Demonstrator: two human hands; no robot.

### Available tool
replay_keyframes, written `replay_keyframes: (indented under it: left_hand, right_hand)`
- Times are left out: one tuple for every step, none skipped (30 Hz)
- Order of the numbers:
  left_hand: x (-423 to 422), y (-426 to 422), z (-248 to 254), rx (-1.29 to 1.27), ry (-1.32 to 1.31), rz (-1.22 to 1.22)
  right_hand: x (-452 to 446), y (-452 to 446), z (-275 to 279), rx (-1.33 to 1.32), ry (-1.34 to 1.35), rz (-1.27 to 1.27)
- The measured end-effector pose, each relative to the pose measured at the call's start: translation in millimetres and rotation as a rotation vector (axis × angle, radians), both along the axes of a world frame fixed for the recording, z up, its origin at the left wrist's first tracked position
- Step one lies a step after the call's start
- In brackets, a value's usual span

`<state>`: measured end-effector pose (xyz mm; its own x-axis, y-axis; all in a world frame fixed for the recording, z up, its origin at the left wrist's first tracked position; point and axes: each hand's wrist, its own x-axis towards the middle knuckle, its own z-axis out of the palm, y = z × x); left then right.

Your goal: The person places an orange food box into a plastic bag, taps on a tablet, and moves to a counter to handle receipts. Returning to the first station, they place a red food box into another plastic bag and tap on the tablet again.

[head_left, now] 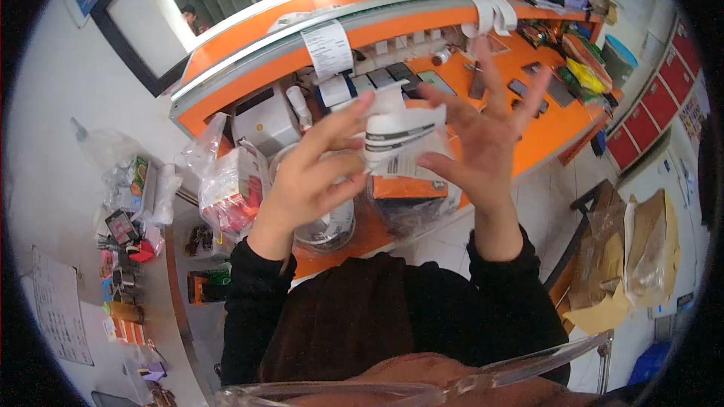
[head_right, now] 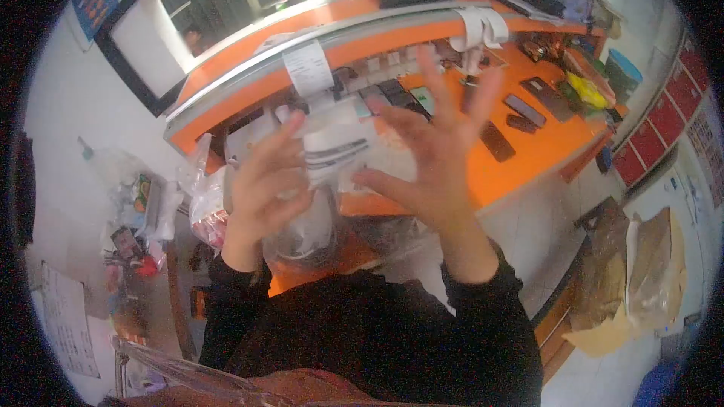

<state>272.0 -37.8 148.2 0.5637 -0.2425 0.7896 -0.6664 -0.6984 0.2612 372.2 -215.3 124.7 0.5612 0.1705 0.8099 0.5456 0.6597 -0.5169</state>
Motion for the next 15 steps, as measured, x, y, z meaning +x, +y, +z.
replay_keyframes:
  left_hand:
    - [-3.1,-8.5,-0.4,0.009,-0.009,-0.002]
    - [-4.3,-14.9,-1.2,0.018,-0.021,-0.002]
    - [-2.5,-21.3,-6.0,-0.185,-0.003,-0.039]
    - [-0.9,-27.7,-10.8,-0.395,-0.004,-0.088]
    - [-4.0,-42.2,-12.9,-0.728,0.140,-0.236]
    - [-6.9,-50.8,-13.1,-1.059,0.289,-0.382]
    - [-11.6,-47.2,-10.9,-1.057,0.511,-0.329]
    - [-11.5,-48.5,-11.2,-1.000,0.498,-0.260]
    - [-10.5,-49.7,-11.1,-0.943,0.486,-0.192]
    - [-9.2,-51.3,-11.3,-0.885,0.473,-0.125]
    - [-6.6,-53.6,-14.5,-0.892,0.401,-0.159]
    - [-6.8,-56.0,-15.4,-0.820,0.389,-0.122]
    - [-7.3,-58.3,-16.3,-0.746,0.379,-0.087]
    - [-7.1,-60.7,-17.1,-0.673,0.371,-0.053]
    - [-6.2,-63.4,-18.2,-0.655,0.386,-0.050]
  right_hand:
    - [-2.2,3.0,4.2,0.002,-0.020,0.022]
    - [-4.5,4.8,7.0,0.005,-0.043,0.047]
    - [-7.2,4.6,8.0,0.007,-0.069,0.074]
    - [-9.9,3.7,5.2,0.007,-0.094,0.041]
    - [-12.3,3.2,0.2,0.007,-0.120,0.010]
    - [-15.4,2.3,-3.1,0.007,-0.145,-0.019]
    - [-20.1,0.8,-4.5,0.048,-0.124,-0.003]
    - [-25.2,-0.9,-5.9,0.088,-0.101,0.014]
    - [-28.5,-3.0,-6.3,0.128,-0.077,0.032]
    - [-27.1,-12.3,-5.2,0.036,-0.094,-0.060]
    - [-22.7,-27.5,-2.7,-0.055,-0.112,-0.152]
    - [-21.6,-33.1,0.3,-0.100,-0.110,-0.171]
    - [-20.3,-38.7,3.5,-0.146,-0.109,-0.189]
    - [-20.1,-39.5,6.7,-0.146,-0.088,-0.132]
    - [-19.7,-39.4,8.2,-0.148,-0.066,-0.074]
